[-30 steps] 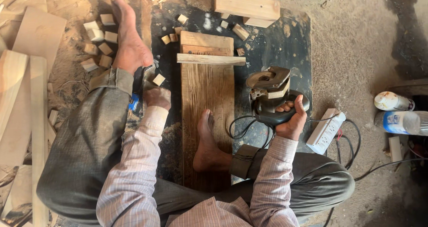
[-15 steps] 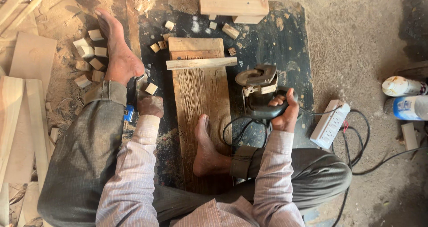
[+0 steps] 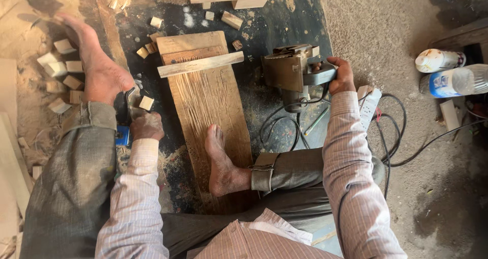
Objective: The person sits on the ground and cuts small wood blocks from thin wooden strips using a handheld circular saw, bracing the strip against a board with their foot. They mark a strip with a pencil, saw off pieces one at a time, and set the cut blocks aside among a pile of finished blocks.
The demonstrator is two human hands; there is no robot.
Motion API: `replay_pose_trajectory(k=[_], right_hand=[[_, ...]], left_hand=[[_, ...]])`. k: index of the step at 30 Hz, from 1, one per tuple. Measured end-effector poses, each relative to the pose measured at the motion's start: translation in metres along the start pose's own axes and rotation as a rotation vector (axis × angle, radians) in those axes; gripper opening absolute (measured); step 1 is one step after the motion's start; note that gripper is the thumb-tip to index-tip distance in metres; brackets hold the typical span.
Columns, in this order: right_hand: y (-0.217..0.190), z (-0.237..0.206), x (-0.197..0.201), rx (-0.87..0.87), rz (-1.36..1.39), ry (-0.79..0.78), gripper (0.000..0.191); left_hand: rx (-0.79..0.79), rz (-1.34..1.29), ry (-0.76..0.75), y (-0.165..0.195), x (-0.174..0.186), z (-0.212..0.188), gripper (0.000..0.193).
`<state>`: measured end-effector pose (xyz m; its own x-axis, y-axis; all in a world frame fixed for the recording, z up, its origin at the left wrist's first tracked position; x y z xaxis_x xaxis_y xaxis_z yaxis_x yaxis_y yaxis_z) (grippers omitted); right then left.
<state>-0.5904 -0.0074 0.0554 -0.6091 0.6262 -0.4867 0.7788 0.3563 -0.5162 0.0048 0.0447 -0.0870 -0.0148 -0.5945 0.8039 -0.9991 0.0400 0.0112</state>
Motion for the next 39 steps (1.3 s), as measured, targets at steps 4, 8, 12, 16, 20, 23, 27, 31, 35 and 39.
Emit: replay_pose_trajectory(k=[4, 8, 12, 16, 20, 23, 27, 31, 35, 39], right_hand=[[-0.005, 0.004, 0.012, 0.003, -0.112, -0.001, 0.045], [-0.018, 0.012, 0.026, 0.093, -0.269, 0.189, 0.039], [-0.024, 0.017, 0.023, 0.093, -0.465, 0.186, 0.031], [-0.019, 0.016, 0.022, 0.093, -0.423, 0.131, 0.033], [-0.014, 0.007, 0.032, 0.159, -0.456, 0.126, 0.035], [-0.013, -0.007, 0.064, 0.222, -0.484, 0.465, 0.029], [0.011, -0.011, 0.082, -0.057, -0.529, 0.365, 0.027], [0.047, -0.016, 0.07, -0.209, -0.84, 0.112, 0.031], [0.048, -0.026, 0.035, 0.273, -2.064, 0.074, 0.038], [0.039, -0.028, 0.036, 0.378, -2.171, 0.232, 0.054]], left_hand=[[-0.013, 0.018, 0.013, 0.0, -0.002, 0.005, 0.029], [0.012, 0.017, -0.069, -0.001, -0.006, 0.006, 0.027], [0.035, -0.012, -0.104, -0.003, -0.003, 0.005, 0.03], [0.056, -0.028, -0.087, -0.005, 0.0, 0.002, 0.04], [0.025, -0.088, -0.08, -0.008, 0.002, -0.003, 0.042], [0.022, -0.111, -0.103, -0.01, 0.002, -0.003, 0.044], [-0.015, -0.118, -0.061, -0.009, 0.005, 0.0, 0.048], [-0.033, -0.176, 0.007, -0.013, 0.004, -0.009, 0.046], [-0.029, -0.158, 0.01, -0.012, 0.006, -0.007, 0.05], [-0.02, -0.138, 0.012, -0.01, 0.004, -0.009, 0.052]])
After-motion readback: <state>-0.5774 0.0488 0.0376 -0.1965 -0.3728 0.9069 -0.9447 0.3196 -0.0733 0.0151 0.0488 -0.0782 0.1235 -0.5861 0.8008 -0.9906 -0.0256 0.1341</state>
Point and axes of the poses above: each hand's wrist, its own z-axis towards the middle knuckle, its own x-axis out of the back of the hand, y = z × x, the point moved 5 cm from there along z, towards the middle knuckle, and after that the axes turned 4 degrees about -y, right-handed, at the moved point
